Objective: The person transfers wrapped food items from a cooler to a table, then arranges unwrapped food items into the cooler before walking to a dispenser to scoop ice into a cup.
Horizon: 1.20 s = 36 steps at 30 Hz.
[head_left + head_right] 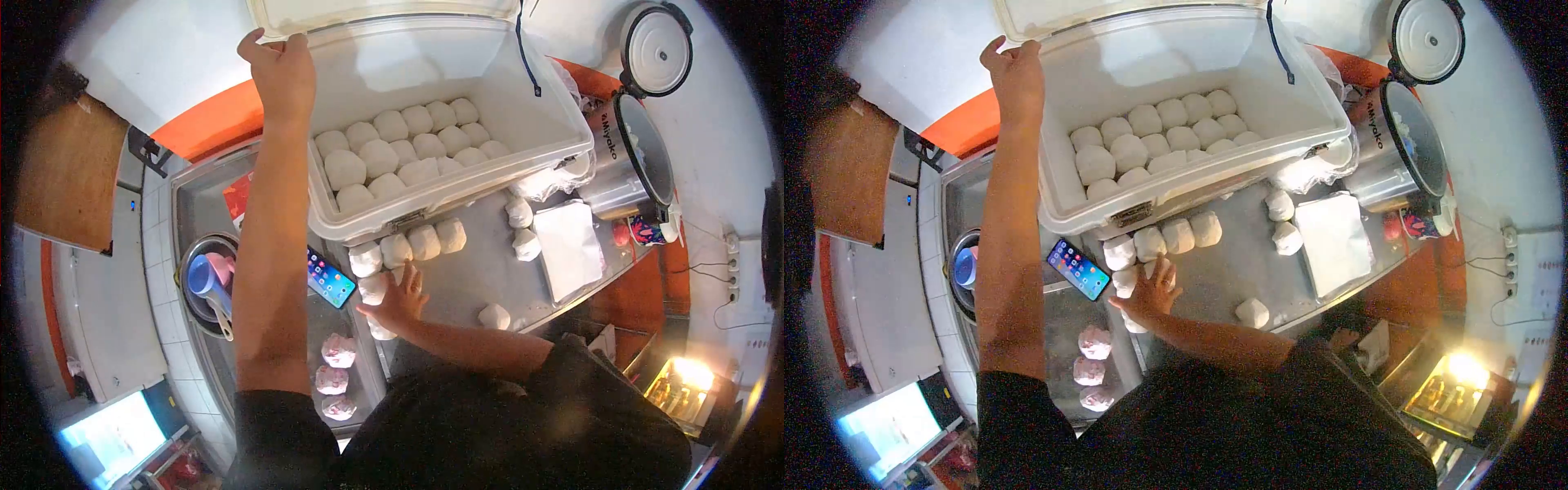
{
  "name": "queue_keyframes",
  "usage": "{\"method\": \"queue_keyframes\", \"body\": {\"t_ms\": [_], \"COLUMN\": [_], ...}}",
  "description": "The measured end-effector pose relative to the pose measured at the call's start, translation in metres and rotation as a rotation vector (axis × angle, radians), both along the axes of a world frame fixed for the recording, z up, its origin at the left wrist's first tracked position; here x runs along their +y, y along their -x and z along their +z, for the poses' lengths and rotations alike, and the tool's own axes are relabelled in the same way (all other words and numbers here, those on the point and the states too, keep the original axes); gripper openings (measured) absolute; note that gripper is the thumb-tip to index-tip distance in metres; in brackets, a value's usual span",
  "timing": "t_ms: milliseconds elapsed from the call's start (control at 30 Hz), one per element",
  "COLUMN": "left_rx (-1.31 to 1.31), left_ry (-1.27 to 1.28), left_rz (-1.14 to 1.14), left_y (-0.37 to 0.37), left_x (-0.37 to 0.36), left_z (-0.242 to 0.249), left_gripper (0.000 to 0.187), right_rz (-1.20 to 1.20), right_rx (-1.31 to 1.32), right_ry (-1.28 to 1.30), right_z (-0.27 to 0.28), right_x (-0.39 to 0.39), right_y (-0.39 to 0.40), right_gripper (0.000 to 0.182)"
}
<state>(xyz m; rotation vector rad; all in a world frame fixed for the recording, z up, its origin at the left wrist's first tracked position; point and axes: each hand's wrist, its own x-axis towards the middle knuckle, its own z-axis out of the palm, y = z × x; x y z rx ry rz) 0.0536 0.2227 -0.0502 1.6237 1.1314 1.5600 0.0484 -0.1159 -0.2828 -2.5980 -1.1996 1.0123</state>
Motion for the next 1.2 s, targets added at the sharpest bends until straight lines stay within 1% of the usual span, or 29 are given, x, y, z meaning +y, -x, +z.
{"method": "queue_keyframes", "body": {"t_ms": [67, 100, 200, 300, 400, 500, 533, 567, 633, 667, 700, 767, 800, 867, 933, 1000, 1033, 1067, 1100, 1133, 1167, 1200], "left_rx": [0.007, 0.007, -0.06, -0.083, -0.066, -0.048, -0.06, -0.074, -0.072, -0.076, -0.075, -0.093, -0.103, -0.119, -0.107, -0.108, -0.114, -0.121, -0.114, -0.107, -0.1, -0.114], "left_ry": [0.022, 0.032, 0.087, 0.055, 0.07, 0.064, 0.074, 0.082, 0.077, 0.096, 0.118, 0.16, 0.152, 0.14, 0.16, 0.168, 0.165, 0.161, 0.165, 0.168, 0.172, 0.175], "left_rz": [-0.001, -0.004, -0.036, -0.063, -0.016, -0.017, -0.021, -0.024, -0.015, -0.025, -0.038, -0.063, -0.063, -0.069, -0.07, -0.07, -0.07, -0.07, -0.073, -0.076, -0.08, -0.09], "left_y": [0.0, -0.002, -0.001, -0.001, -0.002, -0.002, -0.002, -0.002, -0.002, 0.0, 0.0, -0.002, -0.002, -0.003, -0.003, -0.003, -0.003, -0.003, -0.002, -0.002, -0.001, -0.001], "left_x": [-0.002, -0.003, -0.005, -0.002, -0.006, -0.005, -0.007, -0.01, -0.009, -0.008, -0.011, -0.016, -0.014, -0.01, -0.01, -0.011, -0.012, -0.012, -0.013, -0.014, -0.015, -0.016], "left_z": [0.0, 0.004, 0.006, 0.002, 0.006, 0.004, 0.006, 0.008, 0.006, 0.008, 0.01, 0.014, 0.013, 0.008, 0.009, 0.01, 0.01, 0.011, 0.013, 0.014, 0.014, 0.014], "left_gripper": [0.063, 0.063, 0.063, 0.062, 0.06, 0.058, 0.058, 0.058, 0.057, 0.057, 0.057, 0.056, 0.056, 0.055, 0.055, 0.054, 0.054, 0.054, 0.054, 0.054, 0.054, 0.054], "right_rz": [-0.098, -0.162, -0.129, -0.091, -0.023, 0.043, 0.064, 0.028, -0.036, -0.254, -0.476, -0.431, -0.372, -0.154, 0.116, 0.364, 0.449, 0.492, 0.511, 0.412, 0.475, 0.456], "right_rx": [-0.088, -0.102, -0.111, -0.137, -0.112, -0.104, -0.105, -0.118, 0.233, 0.582, 0.937, 1.115, 1.136, 1.075, 0.947, 0.754, 0.65, 0.549, 0.422, 0.426, 0.234, 0.171], "right_ry": [0.098, 0.081, 0.106, -0.007, -0.062, -0.131, -0.157, -0.115, -0.095, -0.141, -0.177, -0.307, -0.392, -0.6, -0.793, -0.9, -0.891, -0.838, -0.75, -0.658, -0.535, -0.405], "right_z": [-0.004, -0.004, -0.007, -0.008, -0.014, -0.022, -0.017, -0.011, -0.028, 0.012, 0.067, 0.099, 0.129, 0.192, 0.261, 0.307, 0.318, 0.318, 0.309, 0.287, 0.269, 0.229], "right_x": [0.007, 0.009, 0.006, 0.002, -0.016, -0.037, -0.035, -0.036, -0.046, -0.048, -0.053, -0.075, -0.076, -0.054, -0.006, 0.056, 0.088, 0.123, 0.155, 0.184, 0.21, 0.234], "right_y": [0.011, 0.013, 0.018, 0.004, -0.028, -0.073, -0.083, -0.09, -0.133, -0.139, -0.136, -0.152, -0.157, -0.174, -0.187, -0.197, -0.202, -0.207, -0.213, -0.216, -0.224, -0.239], "right_gripper": [0.108, 0.108, 0.106, 0.093, 0.094, 0.095, 0.096, 0.094, 0.095, 0.095, 0.095, 0.101, 0.1, 0.099, 0.098, 0.098, 0.097, 0.097, 0.092, 0.091, 0.094, 0.098]}}
